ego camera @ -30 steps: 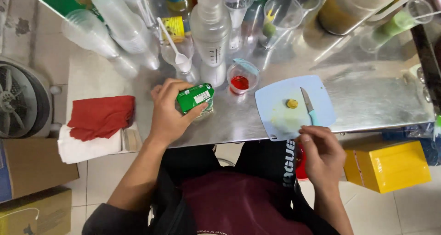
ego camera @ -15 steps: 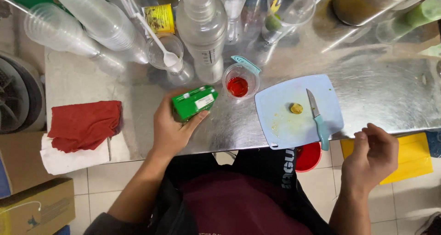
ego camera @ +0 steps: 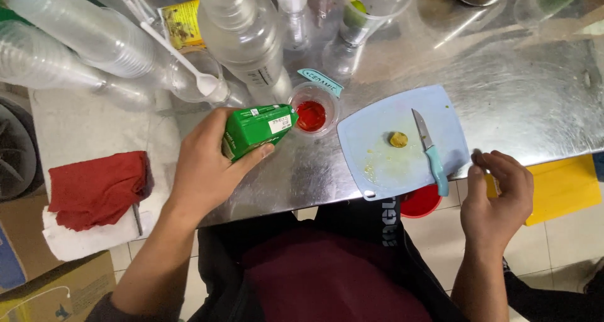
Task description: The person pours a red liquid into a plastic cup, adds ice from a cooler, and shakes the mixture. They then pour a clear liquid from a bottle into the cup and continue mixing.
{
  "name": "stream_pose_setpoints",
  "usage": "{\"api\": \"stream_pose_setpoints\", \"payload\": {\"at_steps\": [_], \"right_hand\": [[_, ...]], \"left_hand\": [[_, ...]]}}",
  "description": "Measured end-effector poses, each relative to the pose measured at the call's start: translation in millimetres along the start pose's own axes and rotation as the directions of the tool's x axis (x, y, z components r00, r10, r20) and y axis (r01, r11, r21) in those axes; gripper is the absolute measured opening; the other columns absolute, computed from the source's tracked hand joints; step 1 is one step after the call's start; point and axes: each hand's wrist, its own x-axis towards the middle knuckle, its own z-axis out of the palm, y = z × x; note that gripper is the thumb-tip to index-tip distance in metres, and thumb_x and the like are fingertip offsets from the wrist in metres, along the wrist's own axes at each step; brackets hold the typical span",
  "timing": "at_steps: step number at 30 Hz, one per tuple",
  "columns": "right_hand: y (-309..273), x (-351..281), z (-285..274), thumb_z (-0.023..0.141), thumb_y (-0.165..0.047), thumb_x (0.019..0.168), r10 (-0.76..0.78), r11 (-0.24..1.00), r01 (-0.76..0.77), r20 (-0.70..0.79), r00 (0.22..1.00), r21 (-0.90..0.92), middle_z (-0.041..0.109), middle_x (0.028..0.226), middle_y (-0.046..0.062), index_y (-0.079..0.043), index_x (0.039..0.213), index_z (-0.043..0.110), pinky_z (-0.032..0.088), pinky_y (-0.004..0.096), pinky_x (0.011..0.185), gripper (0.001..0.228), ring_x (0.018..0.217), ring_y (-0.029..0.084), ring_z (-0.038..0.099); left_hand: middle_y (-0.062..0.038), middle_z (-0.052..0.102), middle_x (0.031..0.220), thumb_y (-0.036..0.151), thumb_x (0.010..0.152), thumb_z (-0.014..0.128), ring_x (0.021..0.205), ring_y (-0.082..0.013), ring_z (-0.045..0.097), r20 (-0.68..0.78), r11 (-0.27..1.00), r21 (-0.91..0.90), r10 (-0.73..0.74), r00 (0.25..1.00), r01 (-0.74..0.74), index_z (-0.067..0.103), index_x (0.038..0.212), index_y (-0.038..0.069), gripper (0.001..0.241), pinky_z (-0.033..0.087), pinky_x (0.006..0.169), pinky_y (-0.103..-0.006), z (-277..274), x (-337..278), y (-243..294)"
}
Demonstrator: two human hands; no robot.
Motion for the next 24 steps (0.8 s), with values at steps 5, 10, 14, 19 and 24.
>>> {"api": "stream_pose_setpoints", "payload": {"at_steps": [5,10,14,19,24], "right_hand": [[5,-1,-1,0.063,0.009,0.103,-0.008,1.0,0.009,0.021,1.0,-0.029,0.067,0.12,0.019,0.004,0.12,0.071,0.051,0.045,0.106,0.02,0.129,0.034,0.06],[6,-1,-2,0.064,0.007,0.102,-0.014,0.998,0.015,0.019,1.0,-0.066,0.069,0.12,0.019,0.005,0.12,0.073,0.049,0.045,0.106,0.02,0.127,0.034,0.06],[10,-2,-3,0.065,0.009,0.102,-0.031,0.998,0.032,0.024,0.999,-0.056,0.069,0.119,0.018,0.004,0.119,0.073,0.049,0.044,0.106,0.02,0.124,0.033,0.061],[15,-3,-3,0.066,0.005,0.102,-0.081,0.994,0.083,0.031,0.996,-0.074,0.07,0.121,0.02,0.004,0.119,0.073,0.047,0.046,0.108,0.018,0.124,0.035,0.061],[19,-3,-3,0.068,0.002,0.103,-0.071,0.993,0.074,0.037,0.997,-0.088,0.068,0.124,0.021,0.003,0.12,0.072,0.047,0.046,0.109,0.018,0.124,0.036,0.061]], "left_hand": [[-0.01,0.065,0.098,0.04,0.088,0.079,0.09,-0.0288,0.062,0.006,0.996,0.054,0.068,0.998,-0.068,0.058,0.113,0.004,0.049,0.047,0.075,-0.0401,-3,4,3],[-0.009,0.065,0.103,0.039,0.089,0.078,0.095,-0.0286,0.062,0.042,0.993,0.092,0.069,0.997,-0.072,0.058,0.118,0.005,0.049,0.048,0.075,-0.041,-7,6,8],[-0.008,0.066,0.105,0.04,0.089,0.076,0.095,-0.0301,0.063,0.076,0.988,0.15,0.031,0.997,-0.042,0.057,0.117,0.008,0.047,0.047,0.072,-0.0429,-13,8,16],[-0.008,0.067,0.101,0.04,0.088,0.077,0.092,-0.0311,0.063,0.075,0.984,0.171,0.041,0.996,-0.054,0.058,0.115,0.009,0.044,0.047,0.07,-0.044,-13,11,18],[-0.01,0.067,0.105,0.04,0.089,0.074,0.095,-0.0327,0.063,0.097,0.979,0.199,0.027,0.995,-0.046,0.057,0.119,0.011,0.045,0.048,0.07,-0.0466,-15,11,19]]}}
